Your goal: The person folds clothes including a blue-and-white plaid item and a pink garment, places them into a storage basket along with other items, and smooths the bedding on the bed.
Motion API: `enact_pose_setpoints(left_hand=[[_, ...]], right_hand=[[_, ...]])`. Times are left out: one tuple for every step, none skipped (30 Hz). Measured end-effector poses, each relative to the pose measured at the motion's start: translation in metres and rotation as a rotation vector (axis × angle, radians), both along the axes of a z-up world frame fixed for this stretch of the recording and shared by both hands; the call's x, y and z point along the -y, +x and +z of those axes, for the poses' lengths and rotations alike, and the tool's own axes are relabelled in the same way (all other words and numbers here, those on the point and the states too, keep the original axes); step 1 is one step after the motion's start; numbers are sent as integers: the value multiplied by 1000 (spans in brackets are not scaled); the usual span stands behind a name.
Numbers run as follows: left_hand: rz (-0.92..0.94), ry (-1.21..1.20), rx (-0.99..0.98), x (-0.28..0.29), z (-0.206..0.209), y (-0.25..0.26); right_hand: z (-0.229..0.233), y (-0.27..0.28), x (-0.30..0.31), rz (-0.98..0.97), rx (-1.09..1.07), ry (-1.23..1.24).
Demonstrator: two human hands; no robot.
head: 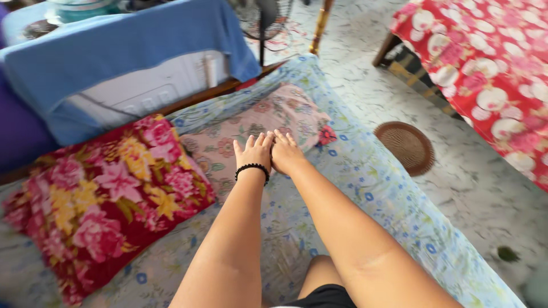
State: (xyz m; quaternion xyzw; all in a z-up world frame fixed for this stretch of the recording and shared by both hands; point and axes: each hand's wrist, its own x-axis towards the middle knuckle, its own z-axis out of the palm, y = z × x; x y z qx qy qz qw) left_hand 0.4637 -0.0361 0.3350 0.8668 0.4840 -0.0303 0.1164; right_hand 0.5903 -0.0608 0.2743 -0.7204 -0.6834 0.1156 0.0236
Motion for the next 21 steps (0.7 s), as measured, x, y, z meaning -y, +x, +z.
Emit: enact_pose_setpoints(left_hand=[[-38,-20,-51,4,-2,18],[-50,-21,-48,8,-4,38],[-74,-4,-32,12,-7,60],[-87,8,-16,17,-11,79],[-90,4,-15,20,-15,98],[-82,-2,-2,24,-19,119],[-73,-7,11,29,-23,141],[-77,-10,15,31,-24,160],[-88,-32,-3,34,-25,176],[-106,-49,-20,36,-24,194],[-117,-47,-16,36,-22,213],[-127,-44,-19,38,-21,229],[-138,-42,-23,40,-21,243],[-152,-45,-21,41,-20,255],[-180,-28,-10,40,-20,265],[-202,-9,-2,38,-19,273],[-212,-10,-2,38,-19,282],[-225,3,-6,37,-19,288],[-238,16,-11,36,-19,293],[-252,13,-16,35,-19,298],[-261,10,16,35,-19,303]], right_hand=[[-1,17,7,-19,12,19],[0,35,11,-30,24,41],[1,56,16,-42,28,40],[3,77,23,-44,62,-27],[4,97,28,-47,95,-94],[5,117,35,-46,103,-104],[6,137,40,-40,105,-127],[8,154,40,-39,104,-143],[11,171,44,-43,108,-146],[13,188,50,-70,82,-181],[15,204,53,-98,56,-215],[15,219,55,-114,55,-219],[14,232,55,-114,95,-203],[14,245,57,-113,137,-187],[13,256,60,-127,138,-192],[13,264,62,-132,150,-196],[13,271,63,-136,161,-200],[13,275,63,-146,155,-202],[13,281,62,-165,154,-188],[14,285,63,-188,153,-176],[16,290,63,-201,146,-179]])
